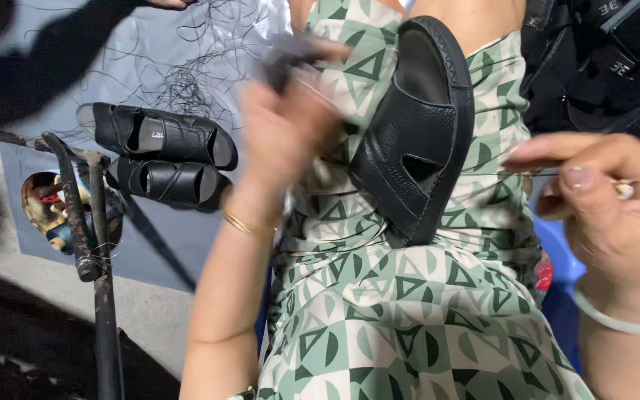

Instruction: The person uses a needle and thread to stitch the leather upper of a black sandal to its sole while holding it on their lap.

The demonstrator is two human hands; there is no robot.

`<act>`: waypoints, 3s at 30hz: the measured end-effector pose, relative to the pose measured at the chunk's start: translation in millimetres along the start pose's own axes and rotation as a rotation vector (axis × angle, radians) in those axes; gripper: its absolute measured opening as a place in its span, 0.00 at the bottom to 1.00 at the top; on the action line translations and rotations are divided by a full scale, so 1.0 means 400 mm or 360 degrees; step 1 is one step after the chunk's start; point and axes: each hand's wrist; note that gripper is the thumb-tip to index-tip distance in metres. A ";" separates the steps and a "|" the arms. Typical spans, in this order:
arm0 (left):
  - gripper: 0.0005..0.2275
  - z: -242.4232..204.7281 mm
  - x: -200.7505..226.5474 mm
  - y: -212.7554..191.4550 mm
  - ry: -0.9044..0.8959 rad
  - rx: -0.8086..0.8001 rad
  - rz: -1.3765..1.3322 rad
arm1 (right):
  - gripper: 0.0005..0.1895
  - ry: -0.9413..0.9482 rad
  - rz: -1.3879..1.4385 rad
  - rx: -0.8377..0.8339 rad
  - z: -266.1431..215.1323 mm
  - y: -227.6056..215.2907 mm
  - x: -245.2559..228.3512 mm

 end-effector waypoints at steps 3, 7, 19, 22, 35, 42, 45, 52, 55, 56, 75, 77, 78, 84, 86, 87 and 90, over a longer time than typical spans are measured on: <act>0.19 -0.074 -0.021 0.114 -0.0009 -0.0506 0.1402 | 0.12 -0.0310 -0.0936 -0.0142 0.009 0.028 -0.077; 0.09 -0.083 0.046 0.092 -0.0240 -0.0468 0.1556 | 0.11 -0.0358 -0.1436 -0.0495 0.020 -0.004 -0.082; 0.16 -0.133 -0.013 -0.179 -0.0111 0.0620 0.2444 | 0.26 -0.0342 -0.2634 -0.1180 -0.014 -0.029 -0.054; 0.31 -0.141 -0.078 -0.037 -0.0027 0.0119 0.2425 | 0.28 -0.0329 -0.2707 -0.1230 -0.018 -0.034 -0.047; 0.53 -0.103 -0.089 0.053 0.0075 -0.0420 0.2625 | 0.27 -0.0283 -0.2750 -0.1158 -0.015 0.008 -0.077; 0.53 -0.092 -0.091 0.063 0.0098 -0.0448 0.2709 | 0.25 -0.0419 -0.3151 -0.1189 -0.012 0.032 -0.079; 0.51 -0.092 -0.099 0.053 0.0188 -0.0431 0.2652 | 0.23 -0.0451 -0.2778 -0.1261 0.004 -0.001 -0.052; 0.49 -0.090 -0.098 0.043 0.0183 -0.0439 0.2536 | 0.28 -0.0647 -0.2633 -0.1122 0.013 -0.047 0.001; 0.50 -0.086 -0.096 0.052 0.0214 -0.0431 0.2650 | 0.30 -0.0715 -0.2669 -0.1202 0.013 -0.064 0.041; 0.50 -0.082 -0.093 0.056 0.0246 -0.0412 0.2729 | 0.31 -0.0755 -0.2662 -0.1183 0.015 -0.072 0.060; 0.11 -0.125 -0.042 0.092 0.1129 -0.0248 0.2098 | 0.27 -0.0793 -0.2488 -0.0860 -0.009 -0.001 0.019; 0.09 -0.126 -0.041 0.093 0.1178 -0.0224 0.2162 | 0.28 -0.0746 -0.2413 -0.0808 -0.011 0.009 0.021; 0.09 -0.129 -0.043 0.093 0.1177 -0.0227 0.2165 | 0.28 -0.0744 -0.2411 -0.0806 -0.012 0.011 0.021; 0.10 -0.138 -0.001 0.089 0.0854 -0.0530 0.2032 | 0.29 -0.0734 -0.2376 -0.0809 -0.007 0.003 0.018; 0.03 -0.144 0.018 0.089 0.0221 -0.0963 0.0758 | 0.29 -0.0735 -0.2366 -0.0839 -0.007 -0.005 0.024; 0.03 -0.146 0.013 0.090 0.0218 -0.0967 0.0757 | 0.29 -0.0731 -0.2366 -0.0837 -0.005 -0.009 0.026; 0.04 -0.155 -0.020 0.090 -0.0073 -0.0733 0.0536 | 0.27 -0.0894 -0.2361 -0.0823 0.006 -0.016 0.030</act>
Point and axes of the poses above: each hand's wrist, its own z-axis towards the middle knuckle, its own y-axis out of the palm, x = y × z, and after that the axes turned 8 degrees about -y, right-handed
